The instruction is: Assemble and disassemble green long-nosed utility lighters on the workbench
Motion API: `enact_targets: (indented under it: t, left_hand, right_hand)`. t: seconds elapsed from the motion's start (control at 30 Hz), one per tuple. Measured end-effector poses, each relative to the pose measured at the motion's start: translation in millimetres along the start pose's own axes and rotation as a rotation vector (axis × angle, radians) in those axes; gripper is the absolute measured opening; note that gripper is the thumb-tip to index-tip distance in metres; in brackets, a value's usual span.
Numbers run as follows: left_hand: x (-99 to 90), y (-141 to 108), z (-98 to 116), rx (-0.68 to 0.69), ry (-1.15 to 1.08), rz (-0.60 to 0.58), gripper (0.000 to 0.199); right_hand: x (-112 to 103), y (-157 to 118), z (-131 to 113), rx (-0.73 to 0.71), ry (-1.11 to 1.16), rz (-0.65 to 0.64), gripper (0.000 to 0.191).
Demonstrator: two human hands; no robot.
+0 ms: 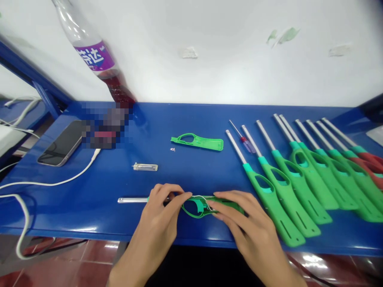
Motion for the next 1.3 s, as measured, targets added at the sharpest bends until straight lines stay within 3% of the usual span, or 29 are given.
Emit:
enact_targets:
  t: [0.67, 0.83, 0.93, 1.3]
  left_hand:
    - [-5.3, 0, 3, 0.058, -0.131, -0.011, 0.044]
    - [-5.6, 0, 2, 0.066, -0.126, -0.007, 0.044]
    - [-4.9, 1, 2, 0.066, -0.121, -0.003, 0.043]
    - [-4.2, 1, 2, 0.043, -0.123, 0.007, 0.037]
  right_hand:
    - [1, 3, 1, 0.024, 0.017, -0.004, 0.031]
    - [-5, 6, 3, 0.109, 0.106, 0.010, 0.031]
    - [-5, 10, 4, 0.143, 0.029, 0.002, 0.032]
    - [3, 26, 0, 0.038, -0.076, 0.054, 0.014]
Point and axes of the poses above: each hand's wrist, its own y-axis towards the middle knuckle, its own x-axis out of the palm, z = x × y, the point moved 7 cm from there along y, towards the middle knuckle, and after that the axes turned 8 degrees about -y, right-handed, at the moved point
